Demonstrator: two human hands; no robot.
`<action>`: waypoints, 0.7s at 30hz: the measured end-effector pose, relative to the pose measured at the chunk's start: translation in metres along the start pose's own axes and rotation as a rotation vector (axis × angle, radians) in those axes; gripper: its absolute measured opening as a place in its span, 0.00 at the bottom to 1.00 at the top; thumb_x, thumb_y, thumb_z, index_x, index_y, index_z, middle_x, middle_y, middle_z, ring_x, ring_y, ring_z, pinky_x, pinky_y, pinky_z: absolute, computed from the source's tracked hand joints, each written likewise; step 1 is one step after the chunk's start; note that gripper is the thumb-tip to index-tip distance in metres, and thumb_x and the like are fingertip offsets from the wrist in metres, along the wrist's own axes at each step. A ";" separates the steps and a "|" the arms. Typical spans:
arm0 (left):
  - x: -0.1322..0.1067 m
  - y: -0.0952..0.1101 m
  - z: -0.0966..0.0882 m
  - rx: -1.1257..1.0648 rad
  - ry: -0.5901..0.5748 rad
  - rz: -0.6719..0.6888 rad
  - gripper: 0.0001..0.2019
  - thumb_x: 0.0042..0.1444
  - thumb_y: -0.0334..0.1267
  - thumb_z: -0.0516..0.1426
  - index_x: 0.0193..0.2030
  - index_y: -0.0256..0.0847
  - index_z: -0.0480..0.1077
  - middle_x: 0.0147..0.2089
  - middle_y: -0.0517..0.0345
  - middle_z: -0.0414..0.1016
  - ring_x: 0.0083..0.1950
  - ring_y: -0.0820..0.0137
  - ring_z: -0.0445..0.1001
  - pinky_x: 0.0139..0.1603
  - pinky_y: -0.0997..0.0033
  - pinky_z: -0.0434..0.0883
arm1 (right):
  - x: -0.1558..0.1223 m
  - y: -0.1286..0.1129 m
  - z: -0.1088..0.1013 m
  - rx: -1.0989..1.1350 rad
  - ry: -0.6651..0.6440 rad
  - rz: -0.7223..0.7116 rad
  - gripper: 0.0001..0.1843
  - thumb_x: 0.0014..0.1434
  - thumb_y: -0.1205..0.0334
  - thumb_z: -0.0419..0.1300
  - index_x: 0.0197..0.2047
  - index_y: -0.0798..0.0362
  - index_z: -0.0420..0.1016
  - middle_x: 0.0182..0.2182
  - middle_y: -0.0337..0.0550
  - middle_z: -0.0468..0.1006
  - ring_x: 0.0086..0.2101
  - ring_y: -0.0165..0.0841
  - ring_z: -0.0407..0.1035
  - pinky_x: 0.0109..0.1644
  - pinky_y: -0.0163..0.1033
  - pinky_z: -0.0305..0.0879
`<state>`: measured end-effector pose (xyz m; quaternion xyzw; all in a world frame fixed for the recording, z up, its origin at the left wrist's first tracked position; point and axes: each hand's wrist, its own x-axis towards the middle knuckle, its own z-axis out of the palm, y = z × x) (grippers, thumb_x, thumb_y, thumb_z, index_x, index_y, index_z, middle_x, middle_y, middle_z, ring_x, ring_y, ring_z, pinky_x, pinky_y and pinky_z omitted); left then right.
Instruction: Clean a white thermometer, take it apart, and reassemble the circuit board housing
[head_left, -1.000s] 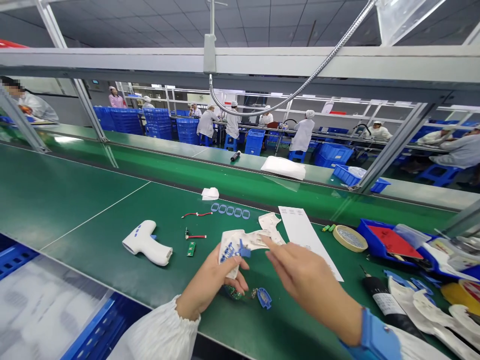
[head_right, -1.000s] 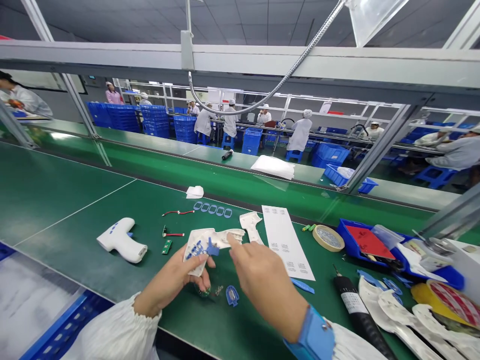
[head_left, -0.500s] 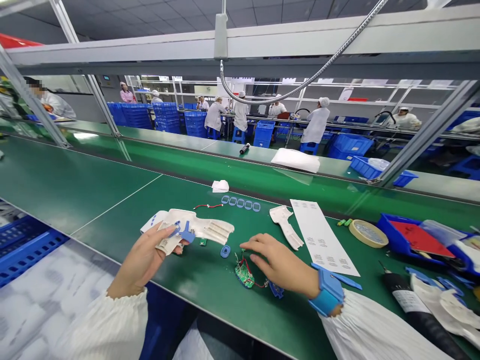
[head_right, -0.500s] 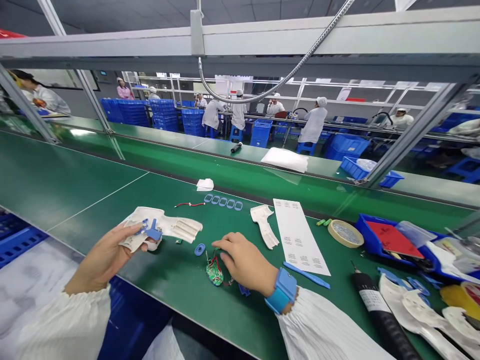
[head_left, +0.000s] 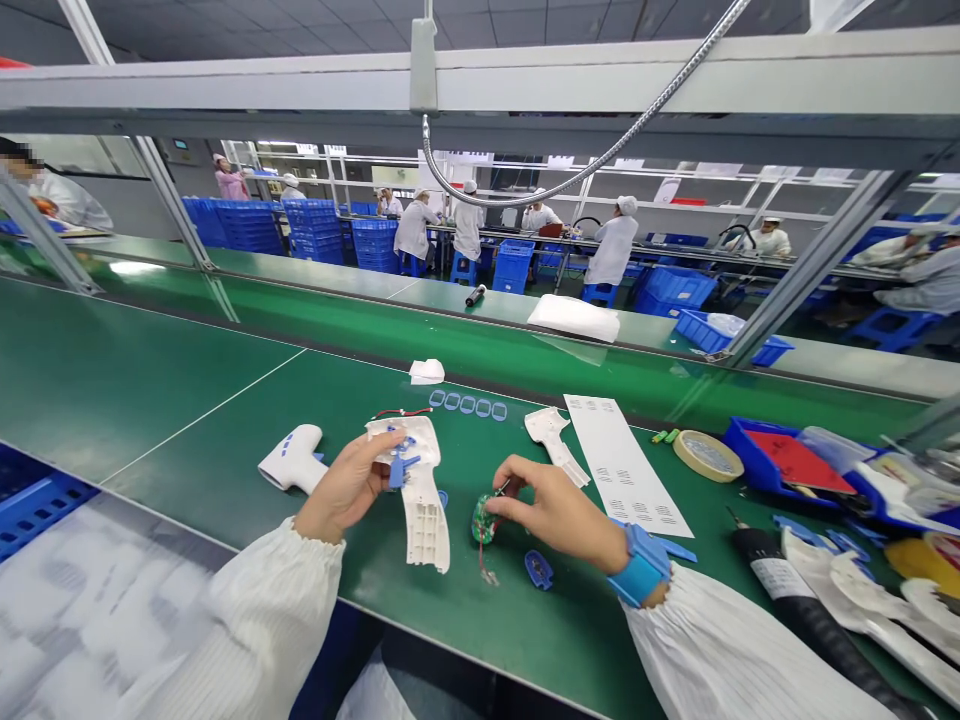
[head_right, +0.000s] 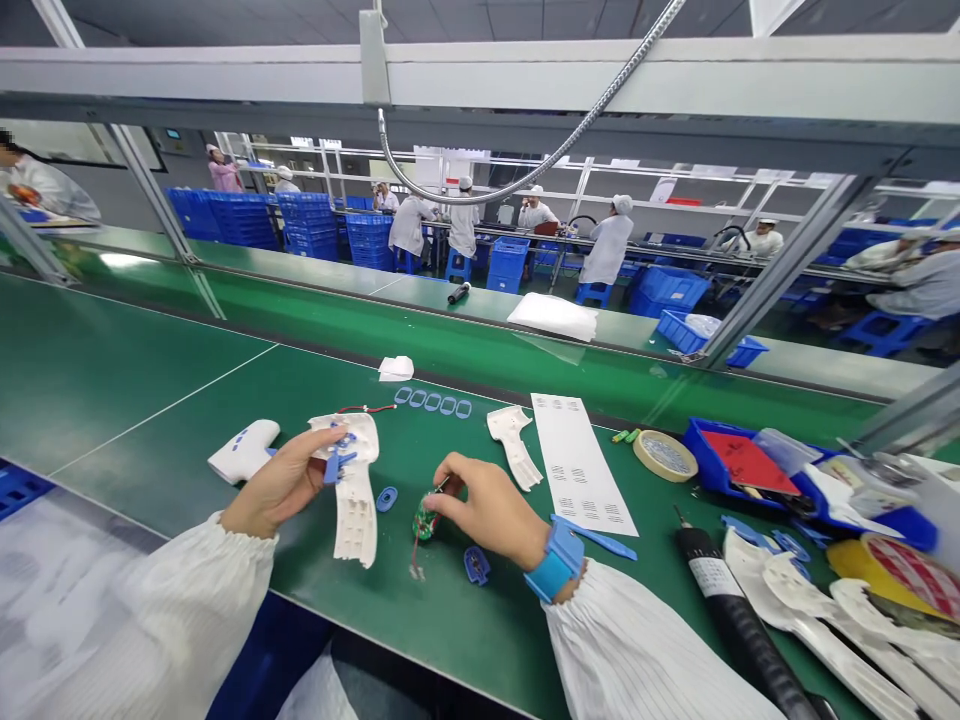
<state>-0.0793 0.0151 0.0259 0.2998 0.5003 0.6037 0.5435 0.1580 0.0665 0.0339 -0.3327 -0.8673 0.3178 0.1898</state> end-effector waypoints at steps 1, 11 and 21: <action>0.004 -0.003 0.007 0.028 -0.038 -0.024 0.10 0.47 0.38 0.62 0.34 0.34 0.71 0.28 0.58 0.74 0.26 0.73 0.72 0.27 0.77 0.71 | -0.005 0.000 -0.006 0.032 0.039 0.018 0.07 0.57 0.59 0.60 0.33 0.51 0.66 0.28 0.35 0.73 0.30 0.30 0.68 0.31 0.33 0.62; 0.044 -0.037 0.077 0.515 -0.413 -0.124 0.15 0.45 0.43 0.62 0.33 0.38 0.64 0.27 0.61 0.71 0.26 0.72 0.71 0.25 0.76 0.69 | -0.084 0.003 -0.046 0.527 0.332 0.269 0.14 0.54 0.50 0.62 0.31 0.52 0.66 0.24 0.35 0.69 0.27 0.29 0.67 0.32 0.33 0.65; 0.011 -0.031 0.109 1.121 -0.627 0.335 0.10 0.52 0.33 0.55 0.42 0.38 0.66 0.46 0.49 0.67 0.50 0.58 0.66 0.52 0.56 0.62 | -0.117 0.009 -0.040 0.784 0.307 0.409 0.18 0.51 0.48 0.65 0.31 0.52 0.66 0.21 0.34 0.68 0.24 0.28 0.67 0.29 0.32 0.66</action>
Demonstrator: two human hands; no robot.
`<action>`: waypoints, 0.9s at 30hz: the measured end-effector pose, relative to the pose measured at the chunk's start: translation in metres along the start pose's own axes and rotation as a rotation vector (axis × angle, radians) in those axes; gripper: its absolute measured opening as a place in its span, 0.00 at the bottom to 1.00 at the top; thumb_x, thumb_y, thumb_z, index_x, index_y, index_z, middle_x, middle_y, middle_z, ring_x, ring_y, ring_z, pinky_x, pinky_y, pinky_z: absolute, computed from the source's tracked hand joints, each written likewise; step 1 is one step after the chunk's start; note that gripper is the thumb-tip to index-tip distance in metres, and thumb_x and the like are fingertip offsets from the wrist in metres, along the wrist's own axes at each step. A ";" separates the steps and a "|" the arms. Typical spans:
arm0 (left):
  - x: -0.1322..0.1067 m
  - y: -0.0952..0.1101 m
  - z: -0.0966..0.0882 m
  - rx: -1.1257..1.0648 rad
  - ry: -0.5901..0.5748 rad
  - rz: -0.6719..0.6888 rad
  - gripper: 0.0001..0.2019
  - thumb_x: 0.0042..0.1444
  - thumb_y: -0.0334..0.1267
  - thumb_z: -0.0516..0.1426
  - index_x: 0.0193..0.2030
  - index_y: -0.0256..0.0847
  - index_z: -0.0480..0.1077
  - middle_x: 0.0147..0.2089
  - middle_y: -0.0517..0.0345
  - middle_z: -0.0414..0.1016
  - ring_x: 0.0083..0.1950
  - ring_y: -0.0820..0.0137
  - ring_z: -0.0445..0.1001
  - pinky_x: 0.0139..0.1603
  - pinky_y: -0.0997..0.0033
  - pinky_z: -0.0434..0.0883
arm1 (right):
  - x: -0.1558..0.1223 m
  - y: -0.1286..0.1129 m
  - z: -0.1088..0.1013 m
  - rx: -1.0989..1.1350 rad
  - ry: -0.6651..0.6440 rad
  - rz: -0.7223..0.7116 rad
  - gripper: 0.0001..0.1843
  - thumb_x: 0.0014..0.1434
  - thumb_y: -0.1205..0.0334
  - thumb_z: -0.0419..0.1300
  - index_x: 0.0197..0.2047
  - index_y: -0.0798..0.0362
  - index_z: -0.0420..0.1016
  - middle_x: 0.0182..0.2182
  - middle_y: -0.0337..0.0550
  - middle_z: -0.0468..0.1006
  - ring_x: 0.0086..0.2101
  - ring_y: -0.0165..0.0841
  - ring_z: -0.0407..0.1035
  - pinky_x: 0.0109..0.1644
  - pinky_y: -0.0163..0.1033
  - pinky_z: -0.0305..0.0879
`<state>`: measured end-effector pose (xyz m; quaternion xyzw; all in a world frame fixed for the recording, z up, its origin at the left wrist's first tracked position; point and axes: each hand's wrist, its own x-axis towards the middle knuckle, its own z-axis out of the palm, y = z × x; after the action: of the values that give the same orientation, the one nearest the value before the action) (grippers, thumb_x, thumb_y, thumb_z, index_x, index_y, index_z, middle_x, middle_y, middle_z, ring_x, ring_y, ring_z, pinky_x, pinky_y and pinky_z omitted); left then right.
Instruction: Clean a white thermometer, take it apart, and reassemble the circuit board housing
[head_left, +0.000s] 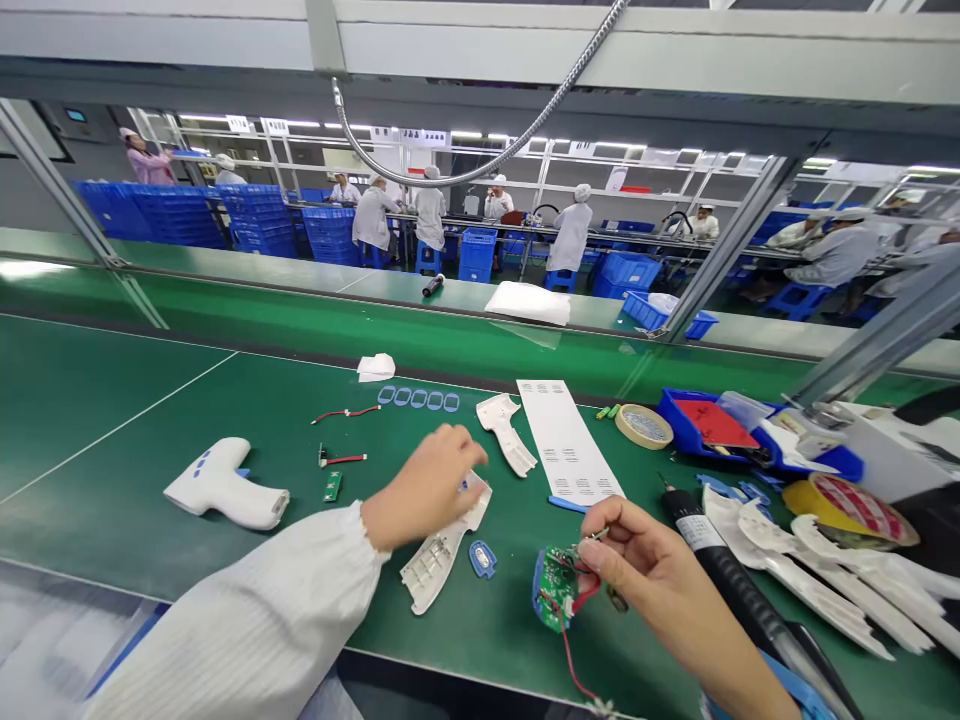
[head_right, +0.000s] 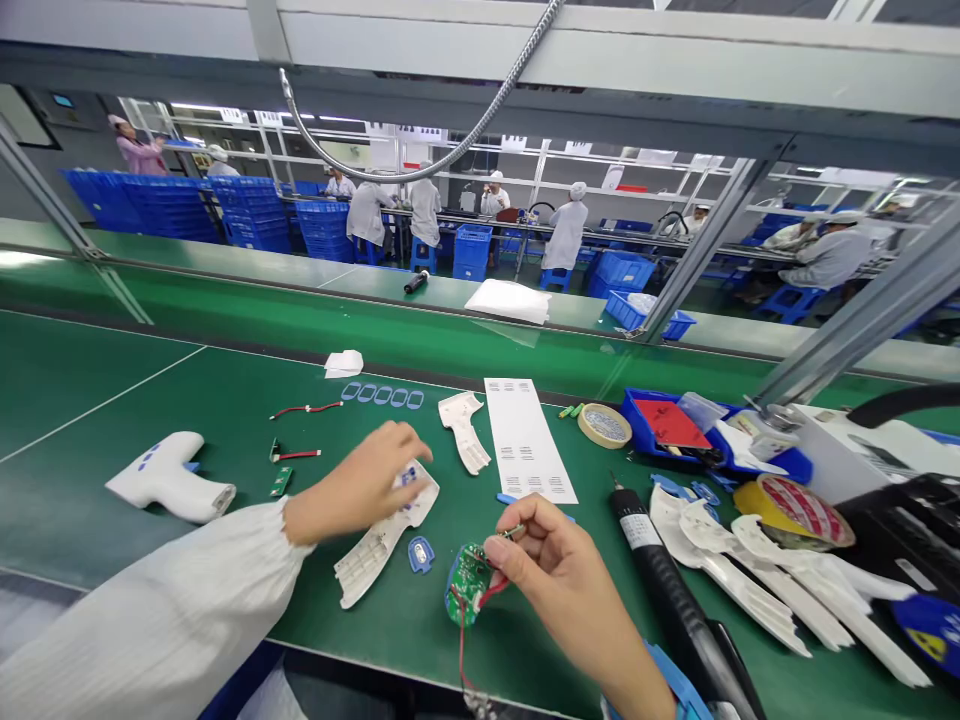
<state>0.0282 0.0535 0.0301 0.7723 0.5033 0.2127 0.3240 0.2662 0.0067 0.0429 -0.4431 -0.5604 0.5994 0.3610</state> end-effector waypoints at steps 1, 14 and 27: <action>-0.009 0.009 0.006 0.103 -0.057 0.079 0.09 0.50 0.32 0.56 0.40 0.38 0.67 0.45 0.49 0.68 0.49 0.58 0.66 0.51 0.57 0.62 | 0.001 0.001 -0.001 0.007 0.016 -0.008 0.18 0.50 0.47 0.65 0.30 0.52 0.66 0.21 0.34 0.68 0.23 0.28 0.67 0.28 0.32 0.65; -0.046 0.012 0.018 0.542 0.044 0.183 0.11 0.57 0.23 0.48 0.37 0.38 0.69 0.35 0.54 0.71 0.35 0.67 0.71 0.36 0.69 0.69 | 0.012 0.009 0.001 0.063 0.011 -0.084 0.16 0.51 0.49 0.65 0.30 0.52 0.67 0.22 0.35 0.68 0.23 0.26 0.65 0.28 0.31 0.66; -0.096 0.011 0.087 0.688 0.159 0.532 0.06 0.55 0.27 0.53 0.38 0.34 0.70 0.39 0.48 0.76 0.34 0.65 0.73 0.34 0.71 0.73 | 0.022 0.022 0.017 0.106 0.002 -0.056 0.17 0.51 0.49 0.65 0.31 0.53 0.66 0.22 0.33 0.66 0.23 0.26 0.64 0.28 0.32 0.64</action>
<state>0.0532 -0.0620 -0.0232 0.9192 0.3517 0.1675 -0.0577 0.2446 0.0187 0.0183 -0.4084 -0.5396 0.6174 0.4011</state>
